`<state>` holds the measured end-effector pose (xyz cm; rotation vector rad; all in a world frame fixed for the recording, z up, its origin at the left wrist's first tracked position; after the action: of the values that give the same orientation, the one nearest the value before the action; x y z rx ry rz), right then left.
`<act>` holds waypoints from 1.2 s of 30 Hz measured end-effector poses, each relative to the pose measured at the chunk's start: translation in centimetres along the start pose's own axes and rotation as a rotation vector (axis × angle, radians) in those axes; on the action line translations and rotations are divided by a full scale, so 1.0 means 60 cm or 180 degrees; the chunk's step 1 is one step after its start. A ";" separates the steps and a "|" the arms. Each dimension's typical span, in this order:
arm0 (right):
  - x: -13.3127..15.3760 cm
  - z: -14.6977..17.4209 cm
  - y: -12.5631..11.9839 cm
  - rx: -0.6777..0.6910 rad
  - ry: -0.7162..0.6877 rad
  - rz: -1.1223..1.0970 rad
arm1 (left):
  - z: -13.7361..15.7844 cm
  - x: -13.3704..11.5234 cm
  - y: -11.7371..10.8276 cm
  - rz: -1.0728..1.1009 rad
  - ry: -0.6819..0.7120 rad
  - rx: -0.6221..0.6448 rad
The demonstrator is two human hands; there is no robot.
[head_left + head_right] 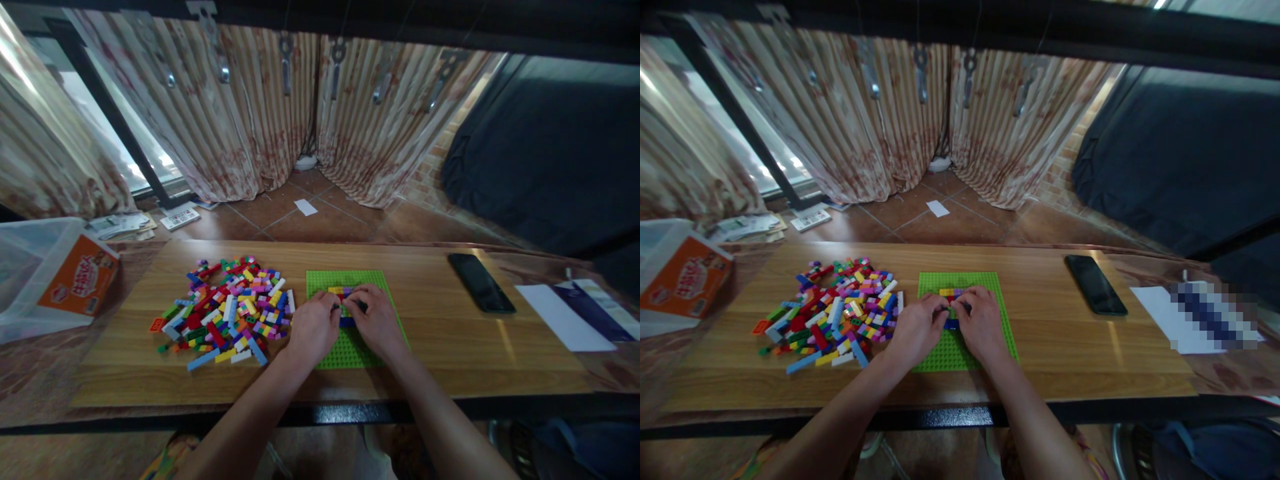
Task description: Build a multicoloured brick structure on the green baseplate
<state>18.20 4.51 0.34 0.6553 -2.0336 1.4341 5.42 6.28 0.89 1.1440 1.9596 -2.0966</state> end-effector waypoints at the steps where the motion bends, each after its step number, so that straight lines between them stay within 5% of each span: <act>1: 0.000 0.000 0.000 -0.0012 -0.0006 -0.0003 | -0.002 0.001 0.000 0.0029 -0.0017 -0.0015; 36: 0.026 0.023 -0.007 0.0404 -0.0801 0.0351 | -0.018 0.006 -0.004 -0.0130 -0.0029 -0.0102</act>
<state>17.15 2.97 1.30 0.8241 -2.2125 1.6250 5.55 7.41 1.01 1.0963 2.0216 -2.0780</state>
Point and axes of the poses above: each hand's wrist, its own z-axis away from the middle knuckle, its own y-axis out of the palm, x = y × z, the point moved 8 cm from there along -z, towards the middle knuckle, and after that the axes turned 4 degrees about -z, right-handed, at the moved point
